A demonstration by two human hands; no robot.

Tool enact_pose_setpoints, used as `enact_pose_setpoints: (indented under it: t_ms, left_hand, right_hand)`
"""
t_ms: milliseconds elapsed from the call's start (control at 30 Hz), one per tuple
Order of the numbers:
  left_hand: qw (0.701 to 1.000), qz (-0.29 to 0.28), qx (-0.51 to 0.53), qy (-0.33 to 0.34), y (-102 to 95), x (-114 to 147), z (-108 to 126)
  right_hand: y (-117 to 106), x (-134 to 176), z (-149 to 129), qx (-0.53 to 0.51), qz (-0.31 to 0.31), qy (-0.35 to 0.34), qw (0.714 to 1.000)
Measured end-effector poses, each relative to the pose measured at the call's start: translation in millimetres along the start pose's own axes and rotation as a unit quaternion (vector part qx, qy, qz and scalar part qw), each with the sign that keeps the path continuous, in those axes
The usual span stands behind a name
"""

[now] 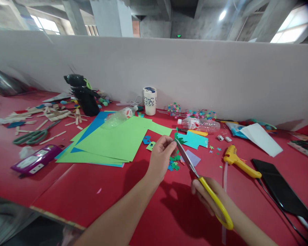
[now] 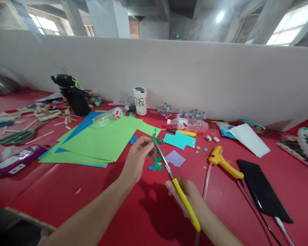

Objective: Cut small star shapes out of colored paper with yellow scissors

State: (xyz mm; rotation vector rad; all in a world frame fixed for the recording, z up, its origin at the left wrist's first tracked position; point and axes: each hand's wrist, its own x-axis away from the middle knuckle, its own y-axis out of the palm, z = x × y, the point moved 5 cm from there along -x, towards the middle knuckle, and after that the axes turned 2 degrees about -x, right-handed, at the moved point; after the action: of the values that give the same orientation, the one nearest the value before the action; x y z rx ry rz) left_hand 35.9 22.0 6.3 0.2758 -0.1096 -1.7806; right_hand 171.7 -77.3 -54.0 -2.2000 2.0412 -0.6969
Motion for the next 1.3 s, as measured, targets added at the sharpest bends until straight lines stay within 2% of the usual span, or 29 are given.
enact_pose_setpoints:
  t_ms: [267,500,833,1133,1300]
  left_hand:
    - [1.000,-0.008,0.006,0.001,-2.0,-2,3]
    - [1.000,-0.011,-0.005,0.010,-3.6,-3,1]
    - [0.999,-0.027,-0.021,0.019,-3.0,-4,6]
    - [0.999,-0.012,-0.013,0.027,-1.7,-2,6]
    - [1.000,-0.004,0.007,0.018,-1.5,-3,0]
  right_hand:
    - [-3,3,-10,0.028,0.005,-0.013,1.000]
    - [-4,1,-8,0.052,0.014,-0.003,0.999]
    - [-6,7,-19,0.018,0.021,-0.029,0.999]
    - [-2,-1,-3,-0.010,0.000,0.024,1.000]
    - [0,-2,-3,-0.017,-0.001,0.039,0.999]
